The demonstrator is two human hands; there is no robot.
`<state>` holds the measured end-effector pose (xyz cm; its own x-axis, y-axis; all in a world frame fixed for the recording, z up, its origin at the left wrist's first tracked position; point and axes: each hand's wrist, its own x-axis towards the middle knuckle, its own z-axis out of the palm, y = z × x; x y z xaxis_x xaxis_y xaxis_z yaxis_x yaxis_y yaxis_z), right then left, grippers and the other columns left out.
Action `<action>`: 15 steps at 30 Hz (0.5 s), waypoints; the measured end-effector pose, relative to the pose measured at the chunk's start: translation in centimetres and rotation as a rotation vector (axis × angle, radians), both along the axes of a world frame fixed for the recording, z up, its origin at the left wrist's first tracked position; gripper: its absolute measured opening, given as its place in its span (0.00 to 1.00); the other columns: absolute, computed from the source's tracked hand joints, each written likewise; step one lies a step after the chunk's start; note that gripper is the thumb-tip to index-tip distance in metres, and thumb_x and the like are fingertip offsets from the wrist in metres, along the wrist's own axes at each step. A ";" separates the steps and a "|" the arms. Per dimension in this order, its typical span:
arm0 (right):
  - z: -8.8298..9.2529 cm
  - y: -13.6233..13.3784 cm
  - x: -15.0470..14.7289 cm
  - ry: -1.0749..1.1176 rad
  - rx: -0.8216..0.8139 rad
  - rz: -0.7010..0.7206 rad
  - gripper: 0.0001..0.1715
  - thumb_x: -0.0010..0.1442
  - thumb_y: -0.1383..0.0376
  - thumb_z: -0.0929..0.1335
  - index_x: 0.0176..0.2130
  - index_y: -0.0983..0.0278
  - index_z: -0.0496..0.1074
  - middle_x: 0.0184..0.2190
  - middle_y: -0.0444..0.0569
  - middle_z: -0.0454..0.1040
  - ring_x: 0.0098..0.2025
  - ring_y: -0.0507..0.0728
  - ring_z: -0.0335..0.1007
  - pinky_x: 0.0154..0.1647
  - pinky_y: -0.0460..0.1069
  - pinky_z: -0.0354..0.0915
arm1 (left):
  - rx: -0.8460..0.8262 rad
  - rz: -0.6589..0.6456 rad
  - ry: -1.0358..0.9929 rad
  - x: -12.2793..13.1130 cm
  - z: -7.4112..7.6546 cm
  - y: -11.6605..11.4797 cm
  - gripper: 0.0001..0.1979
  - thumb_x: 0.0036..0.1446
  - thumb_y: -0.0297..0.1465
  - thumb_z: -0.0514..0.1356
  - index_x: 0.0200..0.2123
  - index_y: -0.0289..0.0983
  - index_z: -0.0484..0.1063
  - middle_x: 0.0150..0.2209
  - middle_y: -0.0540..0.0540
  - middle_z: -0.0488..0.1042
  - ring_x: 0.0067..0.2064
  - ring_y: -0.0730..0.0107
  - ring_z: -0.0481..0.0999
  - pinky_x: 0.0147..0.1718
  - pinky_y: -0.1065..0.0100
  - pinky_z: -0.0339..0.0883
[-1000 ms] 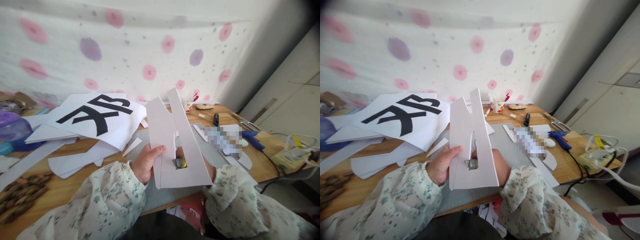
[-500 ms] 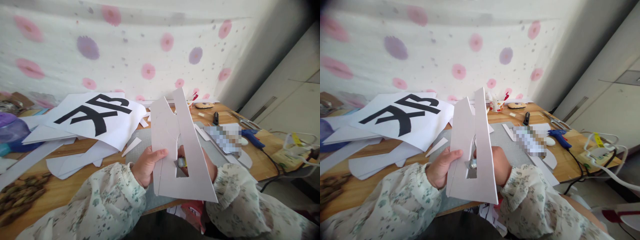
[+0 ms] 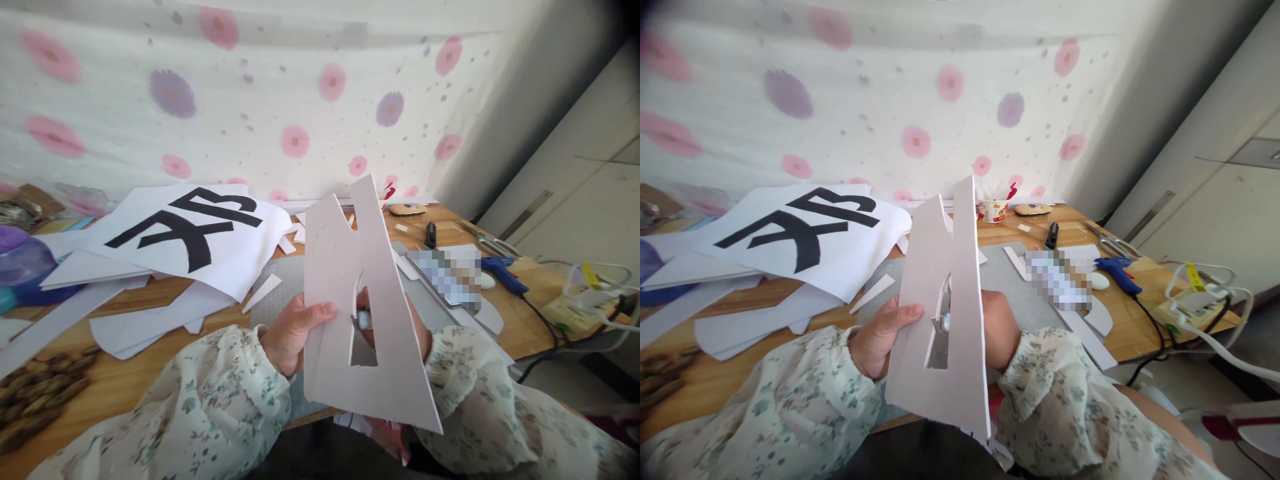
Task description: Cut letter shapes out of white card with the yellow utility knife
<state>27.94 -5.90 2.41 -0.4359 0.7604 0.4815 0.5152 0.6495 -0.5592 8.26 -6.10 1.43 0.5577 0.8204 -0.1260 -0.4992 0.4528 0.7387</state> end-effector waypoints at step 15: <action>-0.5 -0.3 -0.5 -0.023 0.142 -0.116 0.11 0.55 0.60 0.67 0.24 0.62 0.71 0.21 0.47 0.74 0.23 0.55 0.68 0.26 0.48 0.60 | 0.024 0.029 -0.007 0.3 0.0 -0.4 0.20 0.47 0.35 0.71 0.43 0.33 0.76 0.36 0.41 0.81 0.34 0.60 0.81 0.32 0.65 0.74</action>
<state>27.48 -6.25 1.90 -0.3617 0.7313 0.5783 0.6028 0.6566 -0.4533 8.51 -6.51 1.46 0.5346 0.8389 -0.1022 -0.5174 0.4206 0.7453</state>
